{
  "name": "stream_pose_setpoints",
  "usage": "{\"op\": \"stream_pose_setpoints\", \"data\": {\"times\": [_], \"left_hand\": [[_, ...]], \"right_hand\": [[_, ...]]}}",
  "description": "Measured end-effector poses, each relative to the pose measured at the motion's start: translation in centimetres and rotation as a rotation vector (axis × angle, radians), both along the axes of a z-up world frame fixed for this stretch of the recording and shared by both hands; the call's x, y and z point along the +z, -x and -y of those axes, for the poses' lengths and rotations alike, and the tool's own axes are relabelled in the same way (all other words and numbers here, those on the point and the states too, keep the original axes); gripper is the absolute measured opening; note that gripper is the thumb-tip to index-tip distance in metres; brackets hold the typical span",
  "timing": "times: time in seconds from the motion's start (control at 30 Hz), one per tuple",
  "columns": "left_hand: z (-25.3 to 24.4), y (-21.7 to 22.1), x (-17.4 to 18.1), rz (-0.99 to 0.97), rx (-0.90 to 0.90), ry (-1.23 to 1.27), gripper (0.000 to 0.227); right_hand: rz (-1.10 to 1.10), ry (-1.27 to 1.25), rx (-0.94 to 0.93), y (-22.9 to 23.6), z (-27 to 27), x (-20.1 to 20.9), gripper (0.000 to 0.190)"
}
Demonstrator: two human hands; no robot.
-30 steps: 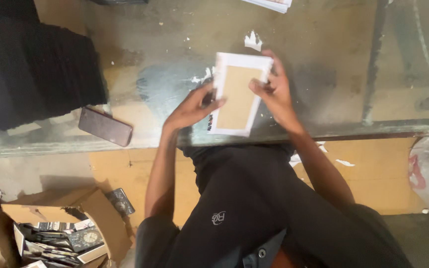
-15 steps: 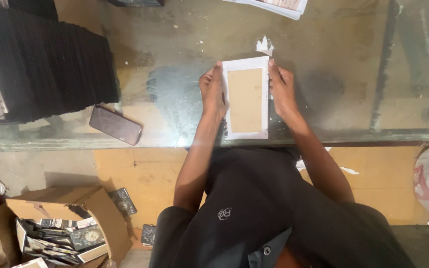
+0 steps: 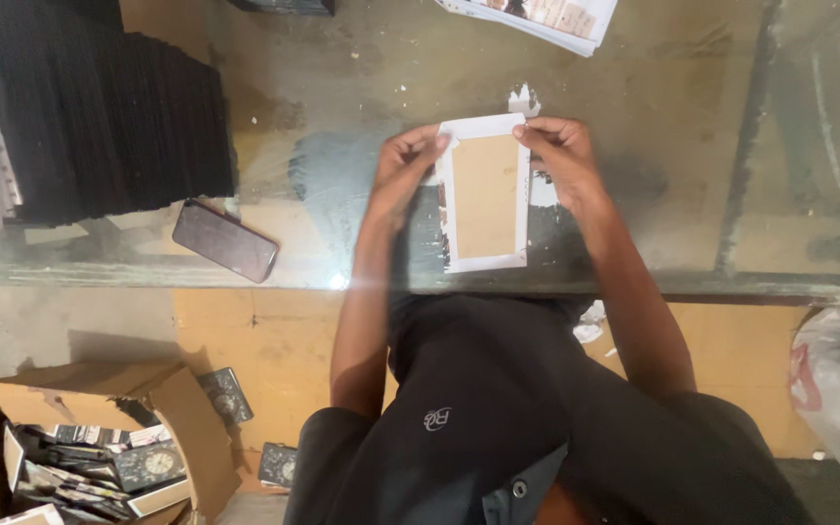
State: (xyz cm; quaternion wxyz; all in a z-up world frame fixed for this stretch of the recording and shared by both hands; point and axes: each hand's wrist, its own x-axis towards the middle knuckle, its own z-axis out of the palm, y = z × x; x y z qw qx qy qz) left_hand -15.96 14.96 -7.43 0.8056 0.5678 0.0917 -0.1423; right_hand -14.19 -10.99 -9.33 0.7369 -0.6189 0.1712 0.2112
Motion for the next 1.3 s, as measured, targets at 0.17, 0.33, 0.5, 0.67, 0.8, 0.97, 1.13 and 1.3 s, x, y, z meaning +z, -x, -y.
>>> {"op": "stream_pose_setpoints", "data": {"times": [0.17, 0.33, 0.5, 0.67, 0.8, 0.97, 1.13, 1.3], "left_hand": [[-2.7, -1.3, 2.4, 0.165, -0.209, -0.498, 0.015], [-2.2, -0.7, 4.4, 0.626, -0.294, -1.159, 0.019], [-1.4, 0.5, 3.6, 0.802, -0.419, -0.885, 0.052], [-0.9, 2.3, 1.3, 0.764, -0.447, -0.953, 0.042], [-1.1, 2.4, 0.8, 0.708, -0.408, -0.899, 0.033], [-2.2, -2.8, 3.2, 0.408, -0.248, -0.58, 0.03], [1.9, -8.4, 2.7, 0.328, -0.196, -1.321, 0.02], [4.6, -5.9, 2.0, 1.131, -0.409, -1.352, 0.054]], "right_hand": [[0.268, 0.001, 0.297, -1.3, 1.0, 2.0, 0.017], [0.988, 0.736, 0.375, 0.5, -0.1, 2.4, 0.016], [1.024, 0.864, 0.387, 2.1, -0.6, 3.0, 0.012], [1.061, 0.603, 0.553, 1.7, -0.8, 4.5, 0.073], [0.888, 0.717, 0.785, 2.5, -1.2, 4.9, 0.071], [0.821, 0.743, 0.708, 3.7, -1.6, 4.8, 0.061], [0.851, 0.73, 0.605, 4.7, -1.4, 3.9, 0.056], [0.857, 0.734, 0.449, 5.5, -1.8, 3.1, 0.048]]}}
